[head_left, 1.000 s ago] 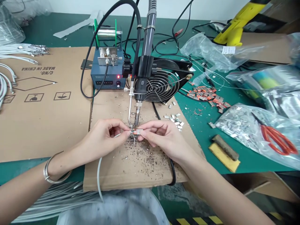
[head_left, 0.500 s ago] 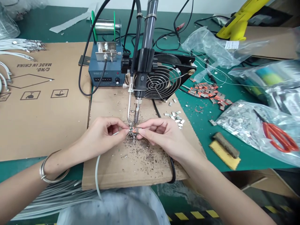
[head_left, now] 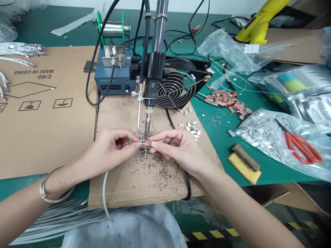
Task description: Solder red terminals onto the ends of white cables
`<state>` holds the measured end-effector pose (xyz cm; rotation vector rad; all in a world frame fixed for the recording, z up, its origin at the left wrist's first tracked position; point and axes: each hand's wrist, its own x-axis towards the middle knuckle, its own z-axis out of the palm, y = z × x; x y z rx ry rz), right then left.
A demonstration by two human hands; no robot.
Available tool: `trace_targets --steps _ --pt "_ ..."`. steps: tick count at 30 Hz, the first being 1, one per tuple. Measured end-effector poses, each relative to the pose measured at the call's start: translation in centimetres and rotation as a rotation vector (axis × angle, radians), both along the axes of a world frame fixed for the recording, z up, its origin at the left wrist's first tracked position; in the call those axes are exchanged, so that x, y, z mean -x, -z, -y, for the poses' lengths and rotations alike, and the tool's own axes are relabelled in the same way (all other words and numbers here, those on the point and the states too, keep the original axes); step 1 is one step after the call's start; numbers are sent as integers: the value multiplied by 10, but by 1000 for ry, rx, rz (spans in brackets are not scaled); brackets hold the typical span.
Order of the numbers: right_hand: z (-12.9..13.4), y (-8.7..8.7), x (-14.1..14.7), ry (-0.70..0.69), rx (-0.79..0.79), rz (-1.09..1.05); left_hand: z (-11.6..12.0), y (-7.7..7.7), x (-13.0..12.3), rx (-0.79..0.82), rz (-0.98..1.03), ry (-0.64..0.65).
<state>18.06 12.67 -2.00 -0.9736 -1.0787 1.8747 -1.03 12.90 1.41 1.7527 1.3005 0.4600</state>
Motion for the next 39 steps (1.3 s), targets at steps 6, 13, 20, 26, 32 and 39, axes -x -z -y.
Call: trace_targets --steps 6,13,20,26,32,39 --pt "-1 0 0 6 2 5 1 0 1 2 -11 -1" --pt "-1 1 -1 1 34 11 1 1 0 9 -8 -18" --pt "0 -4 3 -17 45 82 0 1 3 39 -44 3" --pt "-2 -5 2 -39 60 135 -2 4 4 93 -67 11" --pt "3 -8 -2 -77 6 144 5 2 0 146 -20 16" --pt "43 -32 -10 30 -246 192 47 -15 -12 200 129 21"
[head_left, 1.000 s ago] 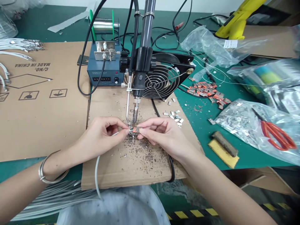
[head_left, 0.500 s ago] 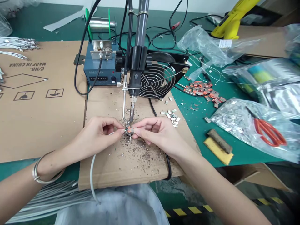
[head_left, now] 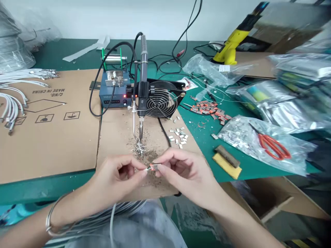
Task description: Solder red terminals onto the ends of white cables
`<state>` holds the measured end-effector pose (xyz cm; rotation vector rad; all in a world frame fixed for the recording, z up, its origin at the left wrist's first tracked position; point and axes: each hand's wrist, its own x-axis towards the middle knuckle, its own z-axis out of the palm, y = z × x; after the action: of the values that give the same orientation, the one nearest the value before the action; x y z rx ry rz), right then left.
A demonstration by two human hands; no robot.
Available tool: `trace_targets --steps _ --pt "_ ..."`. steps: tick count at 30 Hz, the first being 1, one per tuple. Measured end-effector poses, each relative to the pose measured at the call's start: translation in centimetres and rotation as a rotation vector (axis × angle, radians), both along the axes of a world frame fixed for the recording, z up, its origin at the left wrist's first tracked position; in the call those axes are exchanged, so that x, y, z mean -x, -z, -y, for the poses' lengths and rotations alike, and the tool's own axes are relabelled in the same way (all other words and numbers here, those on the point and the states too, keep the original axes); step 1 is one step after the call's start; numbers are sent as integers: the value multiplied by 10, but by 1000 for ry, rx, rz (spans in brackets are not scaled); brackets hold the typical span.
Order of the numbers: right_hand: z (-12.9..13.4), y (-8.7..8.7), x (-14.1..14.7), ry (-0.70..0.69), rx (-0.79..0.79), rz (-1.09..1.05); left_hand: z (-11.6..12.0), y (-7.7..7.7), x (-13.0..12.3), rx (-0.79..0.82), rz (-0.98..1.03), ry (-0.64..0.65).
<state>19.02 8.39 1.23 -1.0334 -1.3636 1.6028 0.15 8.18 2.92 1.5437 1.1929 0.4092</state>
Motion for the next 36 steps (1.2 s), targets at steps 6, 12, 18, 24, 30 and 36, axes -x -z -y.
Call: trace_targets --steps 6,12,18,24,30,36 --pt "18 -8 -8 -67 99 -168 31 -3 -8 169 186 -16" --pt "31 -13 -12 -82 235 -292 48 0 -16 307 357 -56" --pt "49 -11 -15 -73 229 -290 65 0 -21 337 468 -55" --pt "64 -7 -16 -80 224 -249 82 12 -22 302 370 -100" --pt "69 -7 -14 -28 145 -179 100 26 10 -204 52 -38" --pt "85 -3 -36 38 68 9 119 31 77 -526 58 -459"
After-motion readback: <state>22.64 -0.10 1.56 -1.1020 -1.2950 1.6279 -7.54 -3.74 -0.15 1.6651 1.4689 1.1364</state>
